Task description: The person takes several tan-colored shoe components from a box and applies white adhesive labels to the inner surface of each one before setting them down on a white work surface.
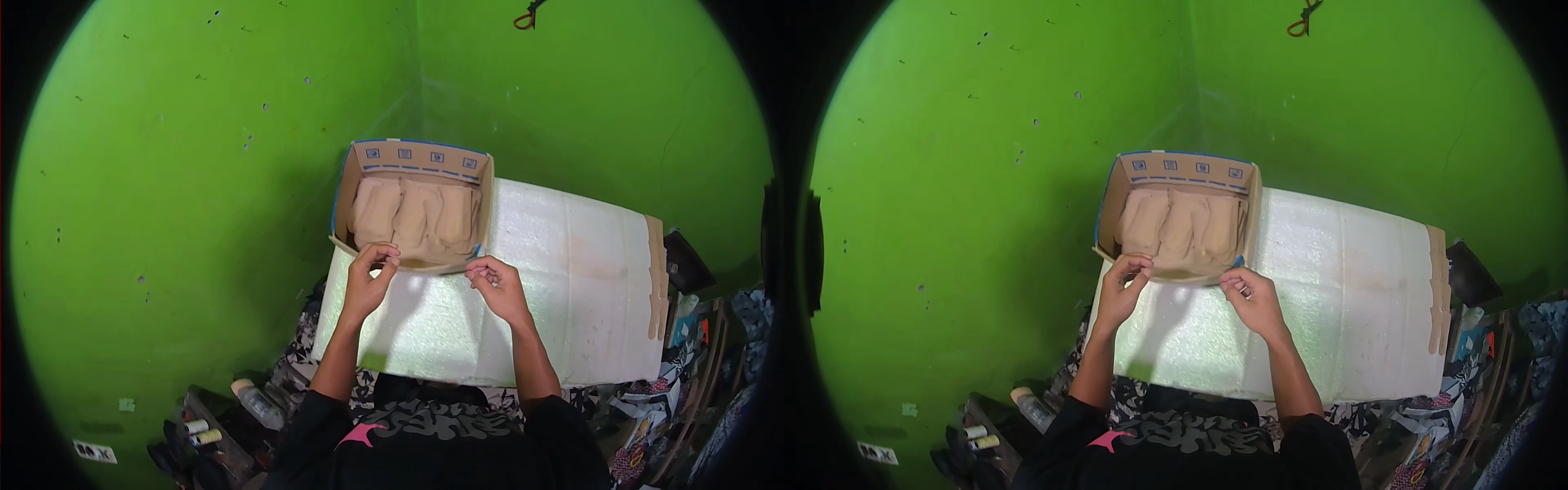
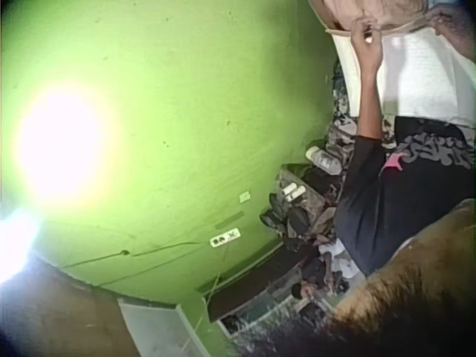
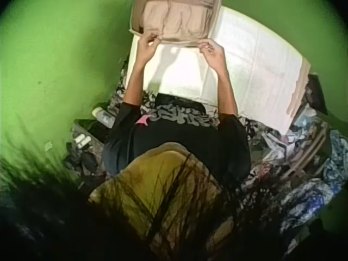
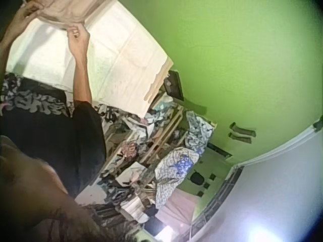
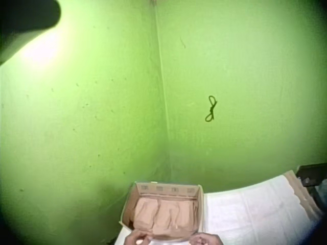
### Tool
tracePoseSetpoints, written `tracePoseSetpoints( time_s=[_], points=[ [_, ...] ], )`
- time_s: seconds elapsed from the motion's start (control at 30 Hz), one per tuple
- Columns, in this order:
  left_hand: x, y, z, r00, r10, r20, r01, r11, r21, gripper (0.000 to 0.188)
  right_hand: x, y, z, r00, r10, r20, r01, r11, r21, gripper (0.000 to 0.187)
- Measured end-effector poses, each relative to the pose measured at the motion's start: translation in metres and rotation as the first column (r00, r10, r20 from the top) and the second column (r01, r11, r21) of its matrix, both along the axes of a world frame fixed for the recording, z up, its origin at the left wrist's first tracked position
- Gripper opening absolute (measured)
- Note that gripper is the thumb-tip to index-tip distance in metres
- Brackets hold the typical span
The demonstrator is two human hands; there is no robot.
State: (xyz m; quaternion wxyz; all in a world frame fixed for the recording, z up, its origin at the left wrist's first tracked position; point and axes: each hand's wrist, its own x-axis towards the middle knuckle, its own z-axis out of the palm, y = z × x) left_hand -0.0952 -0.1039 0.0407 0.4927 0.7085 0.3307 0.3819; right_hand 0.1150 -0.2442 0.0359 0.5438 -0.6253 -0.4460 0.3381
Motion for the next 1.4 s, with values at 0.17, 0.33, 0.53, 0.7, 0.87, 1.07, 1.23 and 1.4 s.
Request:
tracePoseSetpoints(
  time_s=[0.17, 0.33, 0.53, 0.7, 0.87, 1.07, 1.23, 1.4],
  points=[
    [-0.008, 0.061, -0.006, 0.996, -0.093, -0.004, 0.093, 0.994, -0.063, 0.01, -0.024, 0.065, 0.015, 0.995, -0.003, -0.1, -0.002, 0.999, -0.048, 0.011],
    [-0.006, 0.112, -0.006, 0.981, -0.177, -0.082, 0.174, 0.984, -0.046, 0.011, -0.029, 0.13, 0.013, 0.999, -0.029, -0.028, 0.027, 0.998, -0.06, 0.011],
    [0.0, 0.152, -0.013, 0.97, -0.224, -0.089, 0.225, 0.974, 0.003, 0.01, -0.035, 0.187, -0.014, 0.995, -0.026, -0.097, 0.016, 0.995, -0.101, 0.01],
    [0.02, 0.178, -0.022, 0.974, -0.213, -0.074, 0.214, 0.977, -0.001, 0.01, -0.03, 0.235, -0.055, 0.998, -0.032, -0.055, 0.02, 0.979, -0.201, 0.011],
    [0.047, 0.193, -0.058, 0.967, -0.235, -0.101, 0.241, 0.969, 0.05, 0.011, -0.012, 0.257, -0.102, 0.949, -0.095, 0.301, 0.215, 0.893, -0.396, 0.022],
    [0.047, 0.192, -0.071, 0.93, -0.275, -0.242, 0.29, 0.957, 0.029, 0.011, -0.02, 0.251, -0.122, 0.846, -0.05, 0.53, 0.372, 0.769, -0.52, 0.025],
    [0.054, 0.184, -0.067, 0.889, -0.242, -0.389, 0.298, 0.95, 0.09, 0.011, -0.019, 0.242, -0.119, 0.857, -0.009, 0.516, 0.405, 0.632, -0.661, 0.027],
    [0.048, 0.182, -0.069, 0.863, -0.239, -0.445, 0.307, 0.948, 0.086, 0.011, -0.049, 0.253, -0.061, 0.872, 0.06, 0.485, 0.369, 0.57, -0.734, 0.041]
  ],
)
